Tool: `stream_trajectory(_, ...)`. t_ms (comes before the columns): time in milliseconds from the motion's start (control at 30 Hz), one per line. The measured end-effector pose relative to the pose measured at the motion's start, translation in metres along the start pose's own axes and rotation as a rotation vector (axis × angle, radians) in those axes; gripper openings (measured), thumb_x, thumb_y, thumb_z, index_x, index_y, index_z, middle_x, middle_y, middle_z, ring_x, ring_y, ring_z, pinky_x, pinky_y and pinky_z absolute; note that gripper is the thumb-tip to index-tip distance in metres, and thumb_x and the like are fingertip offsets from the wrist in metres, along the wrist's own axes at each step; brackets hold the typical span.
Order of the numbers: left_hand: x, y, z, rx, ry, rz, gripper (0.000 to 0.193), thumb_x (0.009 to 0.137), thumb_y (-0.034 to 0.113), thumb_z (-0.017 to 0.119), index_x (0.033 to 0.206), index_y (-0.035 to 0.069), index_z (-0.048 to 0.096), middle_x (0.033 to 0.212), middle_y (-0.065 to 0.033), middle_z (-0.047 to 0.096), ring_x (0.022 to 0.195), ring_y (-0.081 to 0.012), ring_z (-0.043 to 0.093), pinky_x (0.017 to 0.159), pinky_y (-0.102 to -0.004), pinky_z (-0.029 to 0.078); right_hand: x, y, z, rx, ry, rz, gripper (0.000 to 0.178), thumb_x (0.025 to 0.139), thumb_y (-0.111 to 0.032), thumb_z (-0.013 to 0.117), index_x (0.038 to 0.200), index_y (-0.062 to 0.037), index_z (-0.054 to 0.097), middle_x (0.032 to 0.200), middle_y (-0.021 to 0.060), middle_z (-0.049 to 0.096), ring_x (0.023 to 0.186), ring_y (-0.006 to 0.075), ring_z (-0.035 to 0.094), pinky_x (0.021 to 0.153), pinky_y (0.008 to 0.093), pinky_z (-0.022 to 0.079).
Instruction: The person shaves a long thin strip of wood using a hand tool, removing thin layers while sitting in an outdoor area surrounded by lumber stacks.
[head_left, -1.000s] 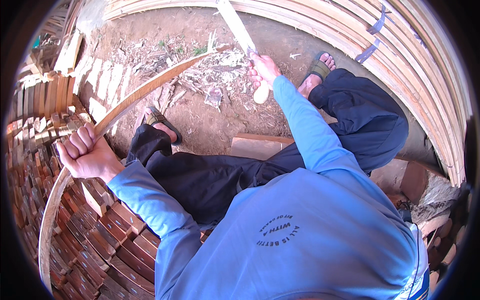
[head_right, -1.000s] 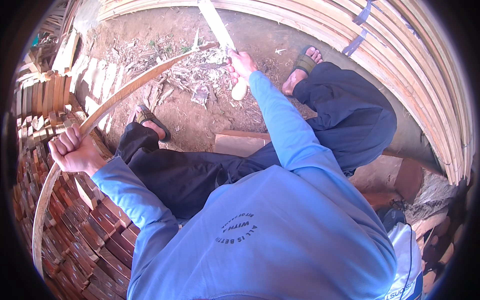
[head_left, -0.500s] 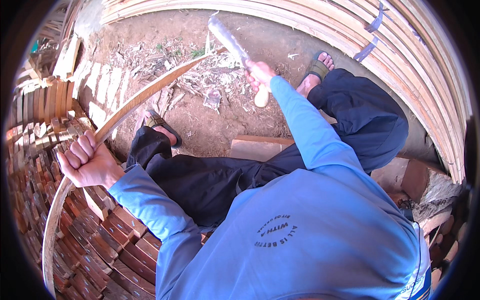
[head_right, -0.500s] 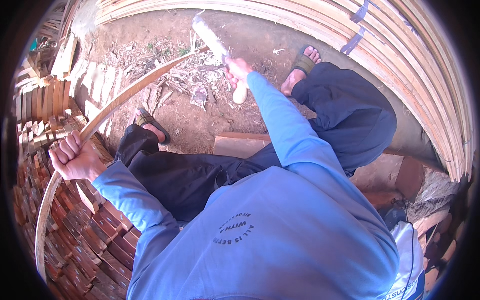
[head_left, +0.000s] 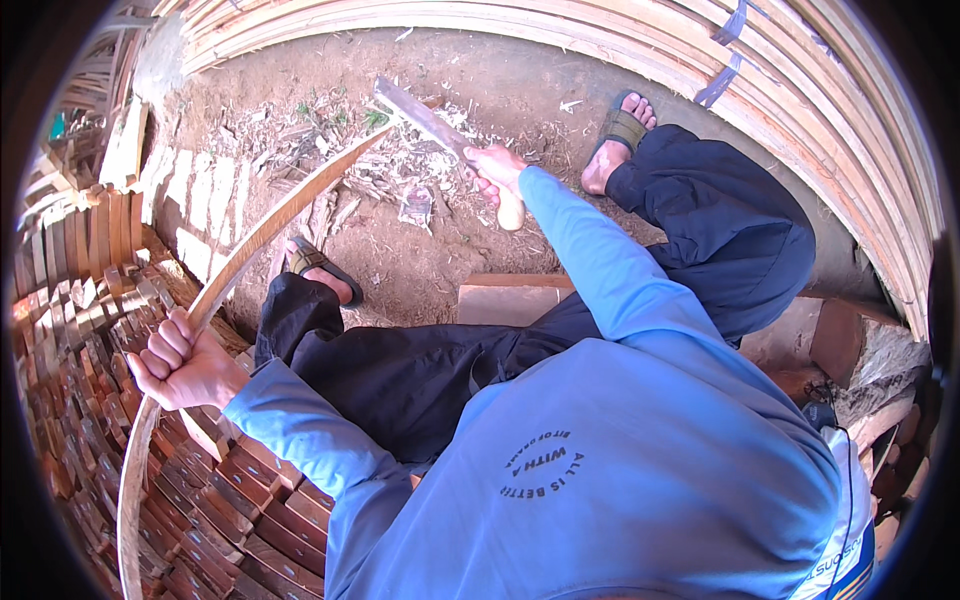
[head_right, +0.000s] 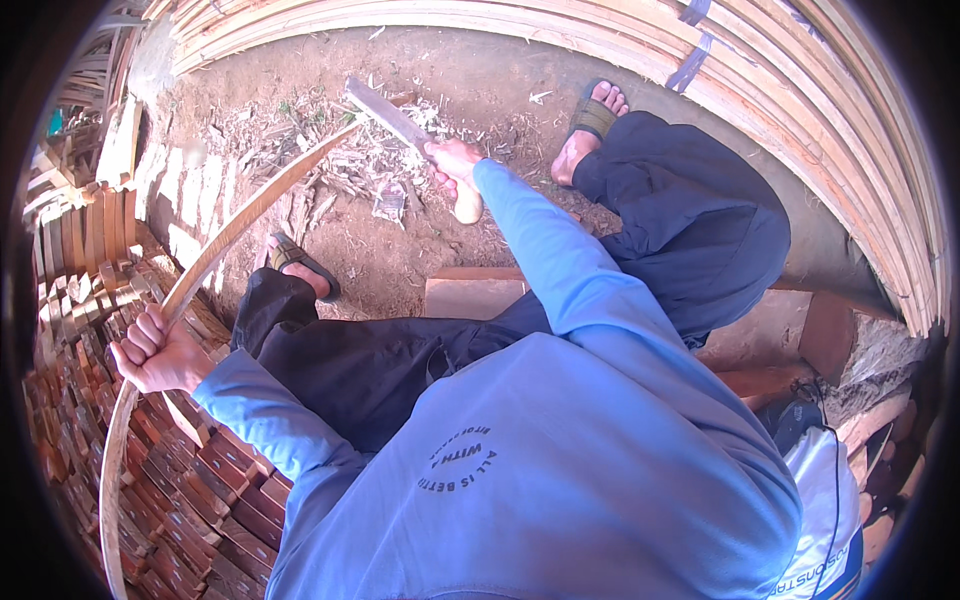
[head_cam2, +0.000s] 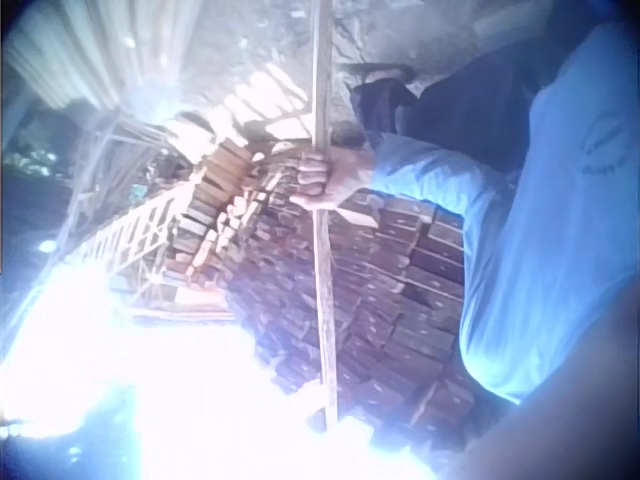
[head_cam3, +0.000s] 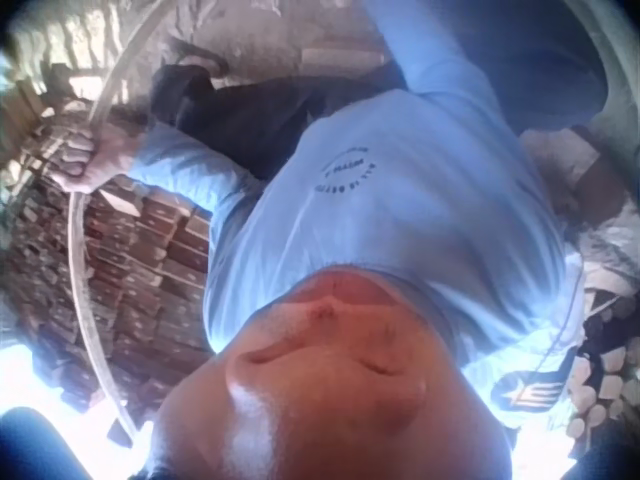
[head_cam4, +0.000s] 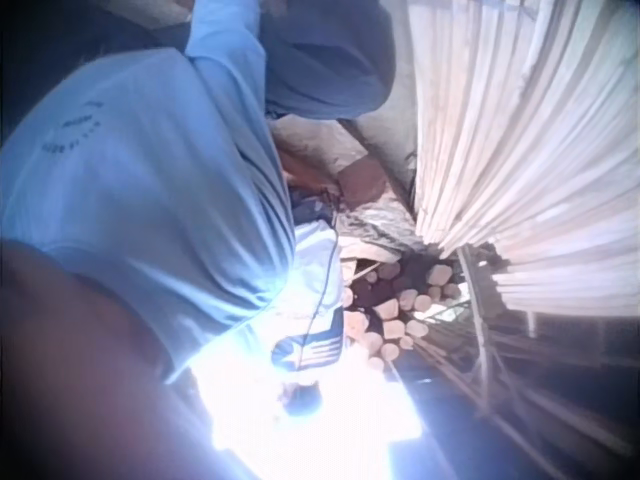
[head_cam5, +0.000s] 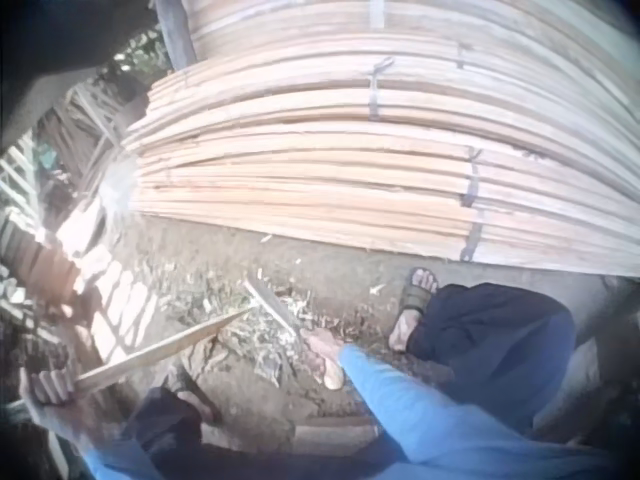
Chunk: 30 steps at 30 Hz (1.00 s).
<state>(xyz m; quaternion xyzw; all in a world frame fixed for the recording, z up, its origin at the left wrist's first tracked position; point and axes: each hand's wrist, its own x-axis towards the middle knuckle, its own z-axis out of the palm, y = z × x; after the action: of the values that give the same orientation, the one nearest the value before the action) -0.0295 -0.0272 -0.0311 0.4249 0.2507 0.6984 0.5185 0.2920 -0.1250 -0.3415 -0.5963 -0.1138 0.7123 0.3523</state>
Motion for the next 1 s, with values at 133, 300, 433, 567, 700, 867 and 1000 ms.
stream_trajectory(133, -0.001, 0.001, -0.007, -0.025, 0.012, 0.001, 0.053, 0.091, 0.020, 0.049, 0.052, 0.021, 0.013, 0.047, 0.0056, 0.009, 0.046, -0.0100, 0.006, 0.050, -0.0292, 0.014, 0.002, -0.009, -0.029, 0.062, 0.036, -0.043, 0.037, 0.098, -0.035, 0.047, 0.076, -0.0047, 0.048, 0.056, 0.0011, 0.044, 0.041, 0.0115, 0.041, 0.037, 0.0313, 0.039)
stream_trajectory(300, -0.001, 0.003, -0.009, -0.012, -0.032, -0.011, 0.053, 0.090, 0.020, 0.049, 0.051, 0.021, 0.014, 0.047, 0.0055, 0.009, 0.046, -0.0098, 0.007, 0.050, -0.0294, 0.014, 0.011, 0.000, -0.013, -0.012, 0.010, 0.002, 0.034, 0.098, -0.032, 0.046, 0.078, -0.0051, 0.049, 0.056, 0.0005, 0.045, 0.041, 0.0112, 0.040, 0.037, 0.0312, 0.039)
stream_trajectory(433, 0.000, 0.000, -0.007, 0.030, -0.008, 0.027, 0.052, 0.089, 0.020, 0.050, 0.051, 0.021, 0.015, 0.047, 0.0055, 0.010, 0.046, -0.0099, 0.007, 0.050, -0.0295, 0.015, 0.006, -0.012, -0.047, -0.064, -0.024, -0.008, 0.035, 0.097, -0.033, 0.047, 0.077, -0.0043, 0.049, 0.056, 0.0006, 0.043, 0.043, 0.0123, 0.040, 0.039, 0.0318, 0.040)
stream_trajectory(567, -0.001, -0.002, -0.001, -0.020, -0.068, 0.004, 0.051, 0.089, 0.020, 0.049, 0.051, 0.020, 0.015, 0.046, 0.0054, 0.011, 0.046, -0.0099, 0.007, 0.050, -0.0297, 0.014, 0.012, -0.014, -0.045, 0.090, 0.113, -0.066, 0.036, 0.098, -0.032, 0.045, 0.075, -0.0043, 0.048, 0.057, 0.0010, 0.043, 0.044, 0.0126, 0.043, 0.040, 0.0315, 0.042)
stream_trajectory(700, 0.001, 0.011, -0.004, 0.061, -0.016, 0.029, 0.051, 0.089, 0.019, 0.049, 0.051, 0.020, 0.015, 0.046, 0.0055, 0.011, 0.046, -0.0098, 0.008, 0.050, -0.0296, 0.015, -0.002, -0.003, 0.001, -0.126, -0.065, -0.011, 0.037, 0.097, -0.037, 0.048, 0.075, -0.0072, 0.047, 0.054, -0.0022, 0.040, 0.041, 0.0097, 0.040, 0.038, 0.0299, 0.039)
stream_trajectory(867, 0.003, 0.007, -0.005, -0.024, -0.093, -0.013, 0.051, 0.089, 0.020, 0.048, 0.051, 0.020, 0.015, 0.046, 0.0054, 0.011, 0.045, -0.0097, 0.008, 0.050, -0.0296, 0.016, 0.006, -0.013, -0.044, 0.057, 0.032, -0.029, 0.036, 0.097, -0.036, 0.047, 0.076, -0.0079, 0.046, 0.054, -0.0023, 0.041, 0.040, 0.0094, 0.039, 0.036, 0.0286, 0.035)
stream_trajectory(1000, -0.001, 0.009, -0.001, -0.014, -0.112, -0.017, 0.051, 0.090, 0.021, 0.048, 0.051, 0.020, 0.015, 0.046, 0.0053, 0.012, 0.045, -0.0098, 0.008, 0.050, -0.0297, 0.016, 0.004, -0.007, -0.010, -0.072, 0.090, 0.019, 0.032, 0.097, -0.033, 0.048, 0.076, -0.0081, 0.047, 0.055, -0.0016, 0.042, 0.040, 0.0101, 0.038, 0.038, 0.0293, 0.040)
